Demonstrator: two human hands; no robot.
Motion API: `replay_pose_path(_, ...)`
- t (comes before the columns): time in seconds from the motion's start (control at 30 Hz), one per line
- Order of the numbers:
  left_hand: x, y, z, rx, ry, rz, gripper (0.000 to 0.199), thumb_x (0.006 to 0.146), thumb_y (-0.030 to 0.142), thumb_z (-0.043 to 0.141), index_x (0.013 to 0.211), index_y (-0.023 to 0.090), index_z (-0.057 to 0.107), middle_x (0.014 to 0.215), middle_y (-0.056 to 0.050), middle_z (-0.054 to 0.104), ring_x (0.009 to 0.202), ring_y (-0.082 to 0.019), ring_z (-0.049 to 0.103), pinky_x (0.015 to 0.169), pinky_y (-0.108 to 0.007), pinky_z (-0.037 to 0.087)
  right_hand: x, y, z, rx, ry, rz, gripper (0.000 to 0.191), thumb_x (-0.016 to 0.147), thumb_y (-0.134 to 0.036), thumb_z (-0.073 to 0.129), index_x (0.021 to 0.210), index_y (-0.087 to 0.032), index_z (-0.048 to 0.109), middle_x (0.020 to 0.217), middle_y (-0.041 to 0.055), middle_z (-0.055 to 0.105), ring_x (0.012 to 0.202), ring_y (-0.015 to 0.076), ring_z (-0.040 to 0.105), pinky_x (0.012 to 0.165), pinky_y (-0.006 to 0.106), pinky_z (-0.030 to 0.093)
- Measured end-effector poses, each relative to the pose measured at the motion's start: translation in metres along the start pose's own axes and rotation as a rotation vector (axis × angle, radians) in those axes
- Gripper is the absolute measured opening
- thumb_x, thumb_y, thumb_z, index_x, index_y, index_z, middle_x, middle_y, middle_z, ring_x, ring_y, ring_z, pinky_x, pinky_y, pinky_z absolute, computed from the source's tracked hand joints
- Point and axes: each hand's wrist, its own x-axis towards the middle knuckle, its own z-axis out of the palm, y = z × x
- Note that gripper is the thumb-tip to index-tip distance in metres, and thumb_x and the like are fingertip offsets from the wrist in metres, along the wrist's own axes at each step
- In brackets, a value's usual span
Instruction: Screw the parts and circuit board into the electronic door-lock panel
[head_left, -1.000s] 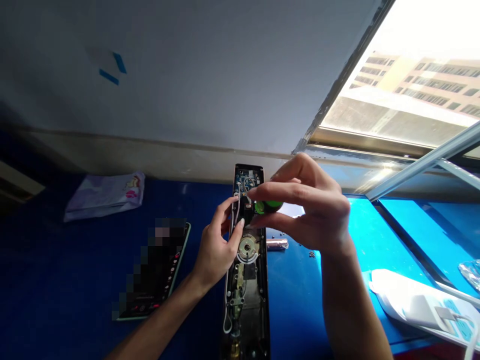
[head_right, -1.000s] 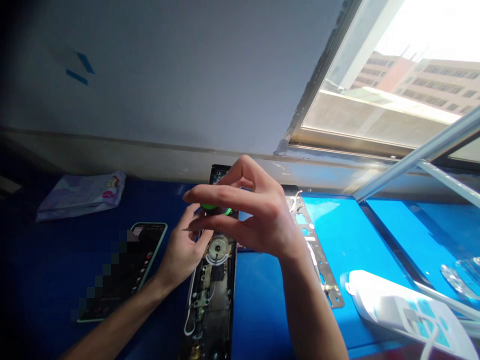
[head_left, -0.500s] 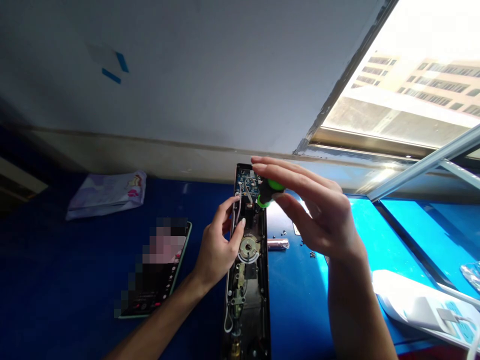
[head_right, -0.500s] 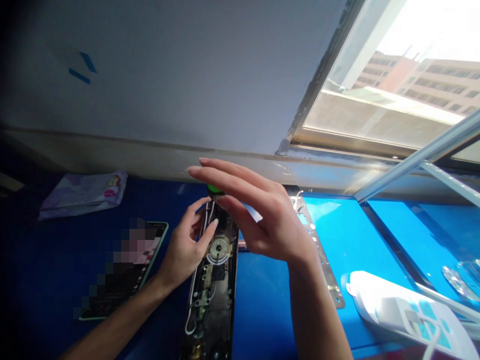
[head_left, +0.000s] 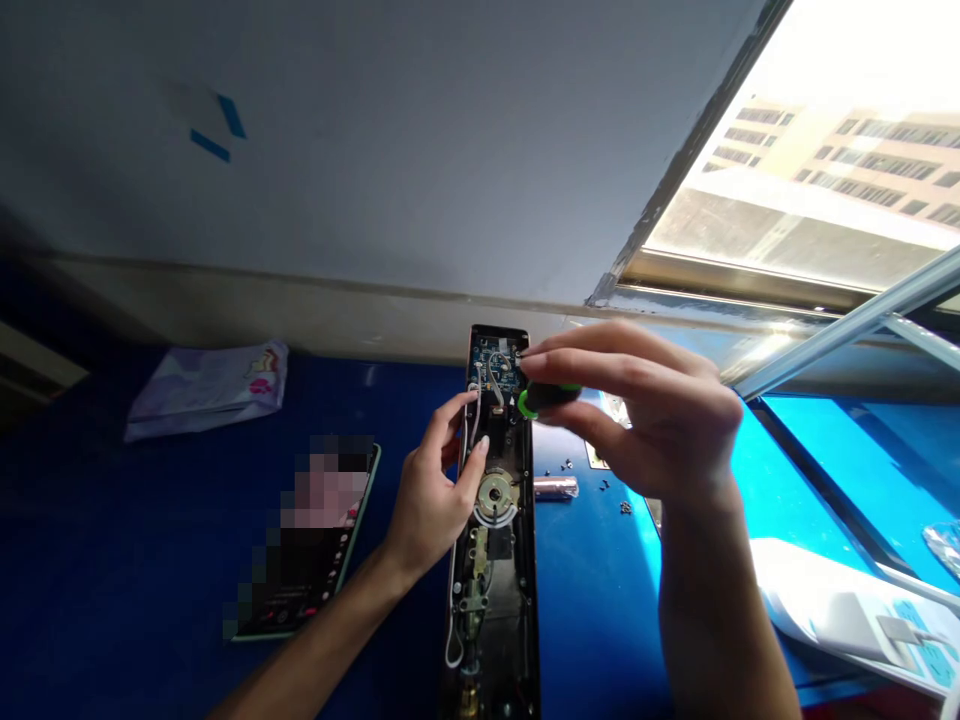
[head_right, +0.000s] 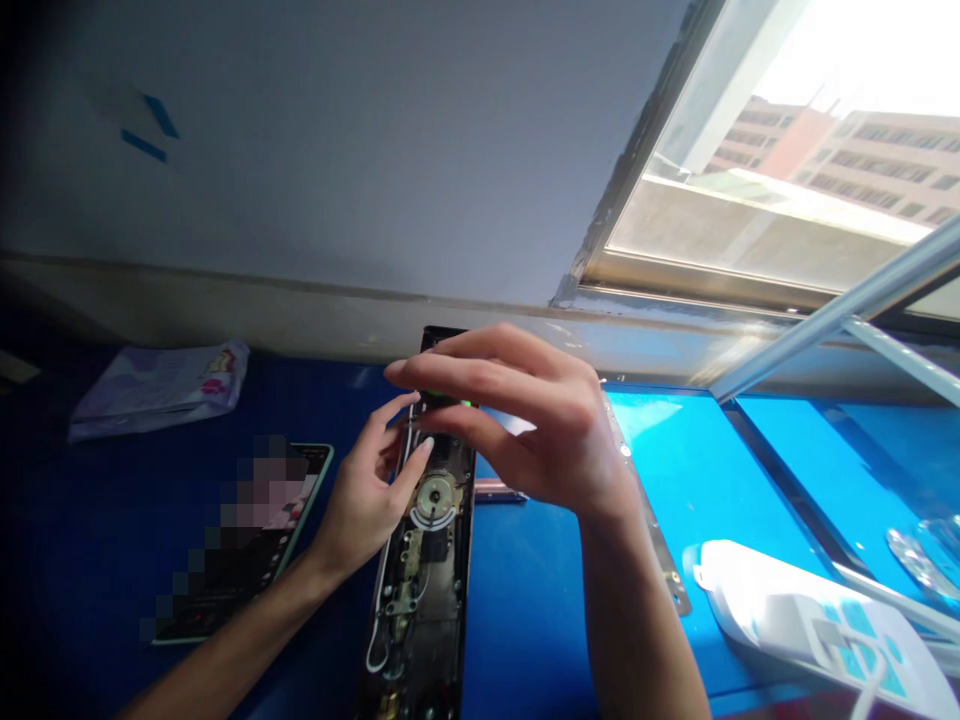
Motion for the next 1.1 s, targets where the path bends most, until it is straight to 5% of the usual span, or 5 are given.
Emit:
replay_pose_path(0.27, 0.0, 0.0, 0.0, 0.028, -0.004, 0.003, 0.05, 0.098, 0.029, 0.064, 0.146, 0.025, 0.051, 0.144, -0.009, 0.067, 0.125, -0.027, 0.071, 0.111, -0.044, 0.058, -0.002, 0.0, -0.008, 0.174, -0.083, 0.252, 0.048, 0.094, -0.008, 0.069, 0.136, -0.032, 0.067, 0.127, 0.0011, 0.075, 0.116, 0.0216, 0.074, 0.096, 0.039, 0.067)
replay_pose_path(0.47, 0.0, 0.0, -0.001, 0.043, -0.013, 0.024, 0.048, 0.099, 0.029, 0.064, 0.145, 0.025, 0.052, 0.143, -0.01, 0.068, 0.123, -0.026, 0.072, 0.11, -0.044, 0.059, -0.002, 0.0, -0.015, -0.006, -0.096, 0.201, 0.048, 0.089, -0.011, 0.077, 0.131, -0.032, 0.07, 0.123, 0.0, 0.079, 0.107, 0.0211, 0.078, 0.089, 0.037, 0.07)
replay_pose_path(0.73, 0.0, 0.005, -0.004, 0.283, -0.005, 0.108, 0.053, 0.101, 0.031, 0.061, 0.151, 0.025, 0.046, 0.149, -0.012, 0.063, 0.128, -0.028, 0.069, 0.111, -0.048, 0.058, -0.003, -0.007, -0.035, -0.04, 0.119, 0.222, 0.05, 0.081, -0.012, 0.083, 0.124, -0.036, 0.072, 0.112, -0.0006, 0.077, 0.099, 0.024, 0.078, 0.083, 0.044, 0.07)
replay_pose_path(0.9, 0.003, 0.026, -0.006, 0.628, 0.064, 0.452, 0.042, 0.099, 0.022, 0.062, 0.141, 0.019, 0.057, 0.157, -0.017, 0.052, 0.145, -0.034, 0.051, 0.119, -0.058, 0.048, -0.011, -0.007, -0.066, -0.185, -0.065, 0.422, 0.035, 0.084, -0.025, 0.083, 0.116, -0.032, 0.071, 0.104, -0.0015, 0.077, 0.091, 0.0213, 0.077, 0.089, 0.044, 0.07)
replay_pose_path(1.1, 0.002, 0.05, 0.012, 0.73, -0.295, 0.671, 0.026, 0.099, 0.014, 0.06, 0.123, 0.016, 0.071, 0.139, -0.013, 0.068, 0.146, -0.035, 0.047, 0.116, -0.057, 0.051, -0.02, 0.027, -0.074, -0.248, -0.385, 0.677, 0.027, 0.089, -0.043, 0.075, 0.105, -0.022, 0.068, 0.089, 0.0019, 0.077, 0.08, 0.0196, 0.074, 0.084, 0.042, 0.066)
